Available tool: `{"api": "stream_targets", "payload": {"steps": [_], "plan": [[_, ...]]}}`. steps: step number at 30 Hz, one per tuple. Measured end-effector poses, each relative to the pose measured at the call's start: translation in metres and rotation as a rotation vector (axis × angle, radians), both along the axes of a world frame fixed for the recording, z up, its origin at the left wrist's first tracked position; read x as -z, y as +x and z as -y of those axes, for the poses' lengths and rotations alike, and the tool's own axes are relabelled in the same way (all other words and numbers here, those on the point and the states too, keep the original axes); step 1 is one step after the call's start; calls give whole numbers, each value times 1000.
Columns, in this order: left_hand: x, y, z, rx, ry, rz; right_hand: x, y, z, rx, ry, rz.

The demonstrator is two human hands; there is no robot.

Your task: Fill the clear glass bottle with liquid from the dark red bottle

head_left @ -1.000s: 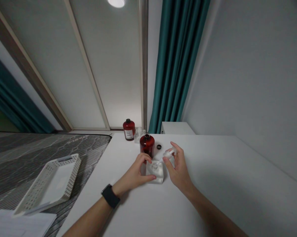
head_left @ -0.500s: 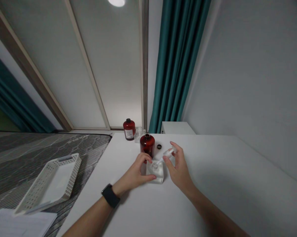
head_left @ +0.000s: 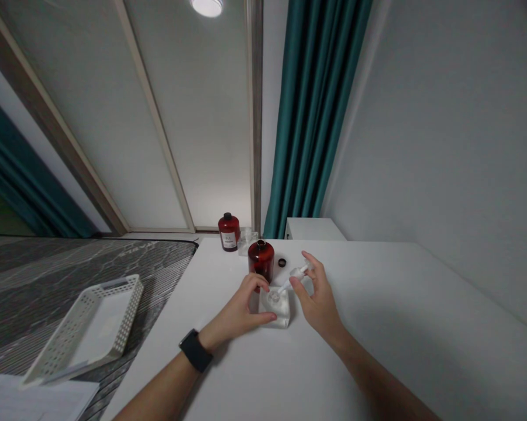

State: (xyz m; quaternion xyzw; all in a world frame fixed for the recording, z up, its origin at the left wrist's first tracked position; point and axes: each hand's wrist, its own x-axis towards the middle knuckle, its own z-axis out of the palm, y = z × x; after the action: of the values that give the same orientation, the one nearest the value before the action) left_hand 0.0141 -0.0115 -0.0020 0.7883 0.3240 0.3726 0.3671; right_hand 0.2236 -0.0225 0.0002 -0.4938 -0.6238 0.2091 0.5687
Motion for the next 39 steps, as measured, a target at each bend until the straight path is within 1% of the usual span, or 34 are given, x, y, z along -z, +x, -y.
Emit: {"api": "stream_targets", "payload": {"steps": [4,12,15,17,20,25,29,35,39], "plan": [[-1,-1,0,-5,-13,6,-1,0,0,9,20,2],[0,0,1,-3,-9,8,0,2,0,27,3,39],[0,0,1,0,-10,-3,1,1,0,10,8,44],[0,0,1,-2,-10,-6,1,0,0,8,21,40],[0,-1,1,-9,-12,-4,1,-1,1,41,55,20],[1,-1,1,-4,-4,-1,0,-4,1,-22,13,33],[3,-1,1,-2,4,-7,-1,-4,2,-23,7,15],[1,-2,1,-8,-11,-3,1,-1,0,17,5,-65],[1,-1,1,-3,-6,-2,1,-1,-2,2,-9,-97]]}}
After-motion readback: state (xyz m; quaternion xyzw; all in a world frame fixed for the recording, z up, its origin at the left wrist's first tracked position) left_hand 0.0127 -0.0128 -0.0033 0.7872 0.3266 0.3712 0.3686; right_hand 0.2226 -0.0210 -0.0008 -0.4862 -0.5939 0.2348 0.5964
